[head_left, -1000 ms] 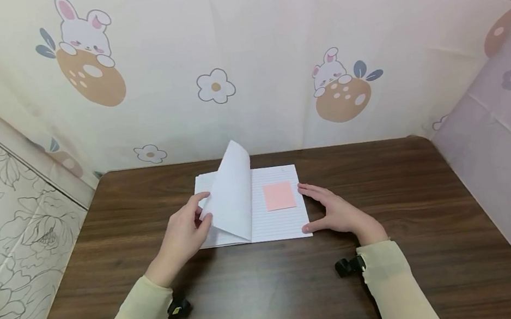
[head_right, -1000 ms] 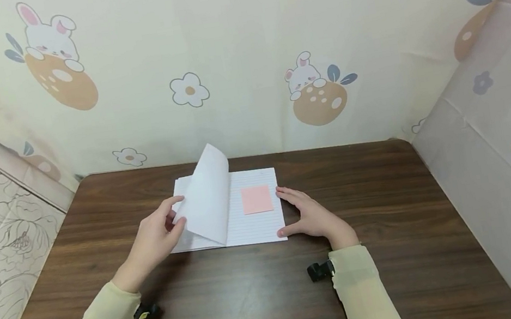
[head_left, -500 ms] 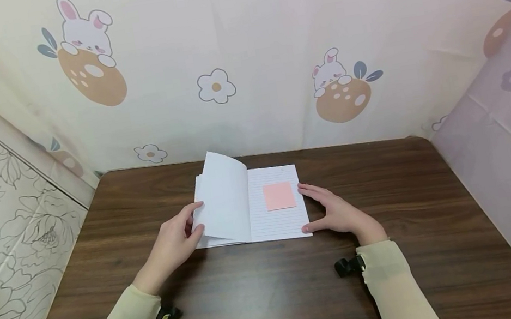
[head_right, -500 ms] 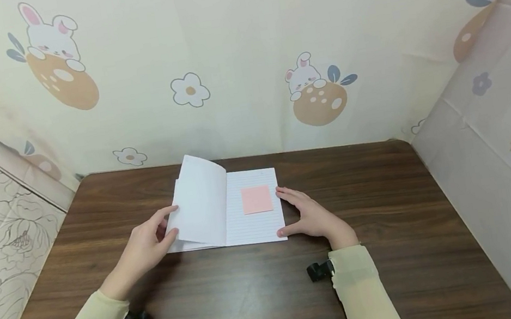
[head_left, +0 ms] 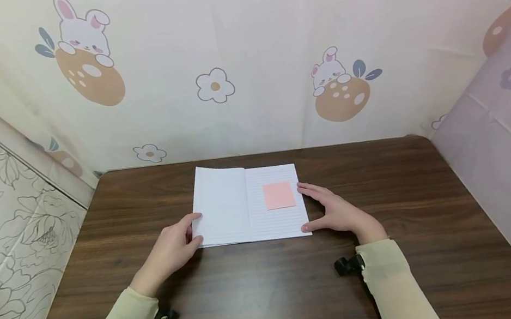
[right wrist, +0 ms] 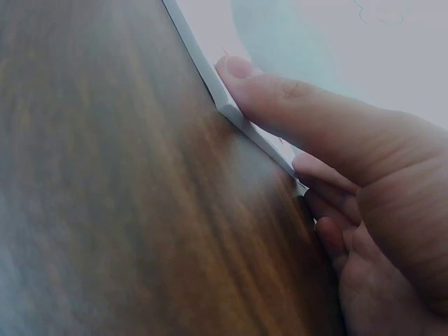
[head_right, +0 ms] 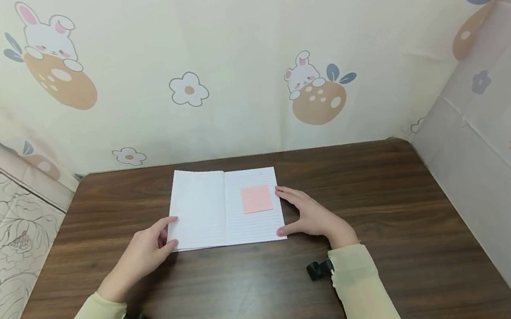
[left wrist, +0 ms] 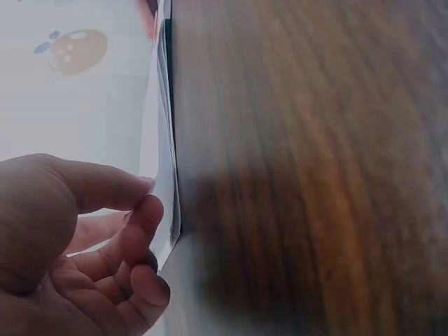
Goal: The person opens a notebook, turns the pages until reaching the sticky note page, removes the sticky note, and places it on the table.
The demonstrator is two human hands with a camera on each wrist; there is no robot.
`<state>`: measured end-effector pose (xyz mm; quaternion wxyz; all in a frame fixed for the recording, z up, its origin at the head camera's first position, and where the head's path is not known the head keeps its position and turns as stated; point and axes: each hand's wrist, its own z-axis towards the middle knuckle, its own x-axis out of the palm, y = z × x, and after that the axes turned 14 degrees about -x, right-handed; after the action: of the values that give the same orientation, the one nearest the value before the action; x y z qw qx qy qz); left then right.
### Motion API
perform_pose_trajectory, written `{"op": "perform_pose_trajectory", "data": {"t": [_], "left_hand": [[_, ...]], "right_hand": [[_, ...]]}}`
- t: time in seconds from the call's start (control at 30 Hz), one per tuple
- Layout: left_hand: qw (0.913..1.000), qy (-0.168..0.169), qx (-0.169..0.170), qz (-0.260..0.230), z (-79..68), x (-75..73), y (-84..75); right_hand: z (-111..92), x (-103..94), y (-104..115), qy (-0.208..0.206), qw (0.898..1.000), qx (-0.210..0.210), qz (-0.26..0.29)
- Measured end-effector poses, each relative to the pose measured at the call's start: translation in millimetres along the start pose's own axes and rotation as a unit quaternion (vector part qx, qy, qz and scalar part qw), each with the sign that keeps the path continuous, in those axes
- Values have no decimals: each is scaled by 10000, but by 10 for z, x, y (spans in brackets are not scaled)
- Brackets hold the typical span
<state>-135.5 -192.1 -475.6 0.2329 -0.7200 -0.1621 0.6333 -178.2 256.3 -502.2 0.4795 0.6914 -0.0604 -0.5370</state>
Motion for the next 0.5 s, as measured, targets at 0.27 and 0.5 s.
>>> {"op": "perform_pose_trajectory", "data": {"t": [0.27, 0.5], "left_hand": [[9996, 249, -90, 1, 90, 118, 164], [9974, 473, -512, 203, 58, -7, -12]], "right_hand": [[5, -9, 19, -13, 10000, 24, 41], [-1, -16, 31, -34, 10000, 19, 63]]}}
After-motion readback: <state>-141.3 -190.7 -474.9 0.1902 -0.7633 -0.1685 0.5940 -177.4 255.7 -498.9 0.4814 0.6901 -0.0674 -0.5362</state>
